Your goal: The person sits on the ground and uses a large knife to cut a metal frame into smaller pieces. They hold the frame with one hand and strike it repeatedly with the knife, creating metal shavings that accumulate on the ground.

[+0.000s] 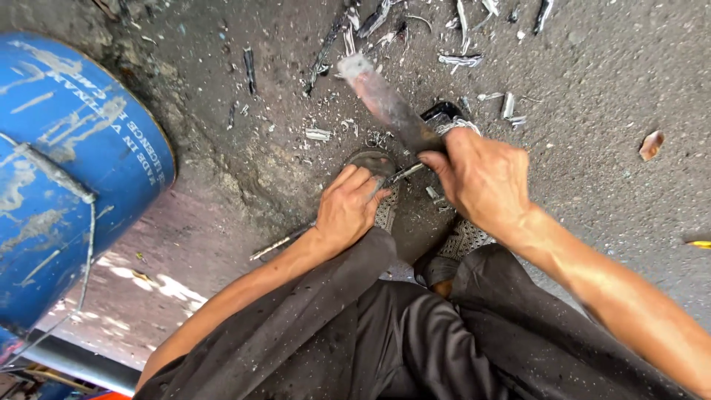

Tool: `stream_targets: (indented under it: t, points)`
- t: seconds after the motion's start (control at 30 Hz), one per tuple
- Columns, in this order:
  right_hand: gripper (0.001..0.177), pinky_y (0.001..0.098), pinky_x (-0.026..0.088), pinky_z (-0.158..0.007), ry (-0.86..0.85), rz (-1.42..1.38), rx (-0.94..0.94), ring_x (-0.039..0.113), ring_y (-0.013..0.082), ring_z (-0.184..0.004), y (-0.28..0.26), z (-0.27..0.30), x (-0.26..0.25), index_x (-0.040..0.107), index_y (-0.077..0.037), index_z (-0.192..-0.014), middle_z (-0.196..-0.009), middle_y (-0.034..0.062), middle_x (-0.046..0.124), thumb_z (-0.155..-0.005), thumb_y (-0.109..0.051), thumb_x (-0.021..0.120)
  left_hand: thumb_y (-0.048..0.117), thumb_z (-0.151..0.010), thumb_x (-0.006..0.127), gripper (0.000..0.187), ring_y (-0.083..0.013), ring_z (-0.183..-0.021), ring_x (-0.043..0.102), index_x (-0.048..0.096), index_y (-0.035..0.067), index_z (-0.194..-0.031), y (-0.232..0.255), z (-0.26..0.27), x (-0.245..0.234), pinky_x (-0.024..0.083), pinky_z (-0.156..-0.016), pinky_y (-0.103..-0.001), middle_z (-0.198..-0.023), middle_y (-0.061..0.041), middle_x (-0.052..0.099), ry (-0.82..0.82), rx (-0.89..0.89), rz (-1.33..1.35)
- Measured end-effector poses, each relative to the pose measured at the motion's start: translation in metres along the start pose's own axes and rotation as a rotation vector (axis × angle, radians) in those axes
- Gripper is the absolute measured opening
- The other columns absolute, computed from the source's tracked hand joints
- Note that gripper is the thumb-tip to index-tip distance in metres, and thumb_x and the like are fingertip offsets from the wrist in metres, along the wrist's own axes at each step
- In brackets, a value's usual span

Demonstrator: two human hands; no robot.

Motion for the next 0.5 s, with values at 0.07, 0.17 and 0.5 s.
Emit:
stream_targets:
  t: [0.07,0.17,0.5]
  points:
    - [0.041,0.0443,0.042,-0.048,0.028,-0.028,0.036,0.058,0.0316,-0.055,-0.003,0.002,0.002,0.050,-0.006,-0.083,-0.070,0.0120,0.057,-0.099,-0.033,0.077,0.007,-0.087,0.075,0.020,-0.0325,-0.096,0.062,0.071,0.001,-0.106,0.007,-0.004,-0.007,0.052,-0.083,-0.043,-0.101,-0.010,0.065,0.017,0.028,0.009]
    - [0.041,0.0443,0.043,-0.050,0.058,-0.065,0.093,0.059,0.0324,-0.057,-0.006,0.005,0.004,0.050,-0.006,-0.084,-0.072,0.0124,0.058,-0.101,-0.031,0.077,0.006,-0.086,0.075,0.024,-0.0332,-0.096,0.062,0.071,-0.001,-0.108,0.007,-0.002,-0.006,0.052,-0.083,-0.042,-0.103,-0.011,0.066,0.028,0.040,0.017]
    - [0.039,0.0411,0.040,-0.042,-0.060,-0.044,-0.169,0.051,0.0233,-0.047,-0.002,-0.008,0.009,0.052,-0.006,-0.084,-0.065,0.0071,0.053,-0.104,-0.034,0.069,0.008,-0.086,0.078,0.023,-0.0322,-0.092,0.061,0.071,0.001,-0.107,0.002,-0.001,-0.002,0.052,-0.080,-0.042,-0.101,-0.010,0.067,0.028,-0.004,0.011]
Point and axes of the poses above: each hand's wrist, its own z-axis away from the middle knuckle, its own x-axis out of the palm, y = z × x, the point moved 9 cm from there along -z, towards the middle knuckle
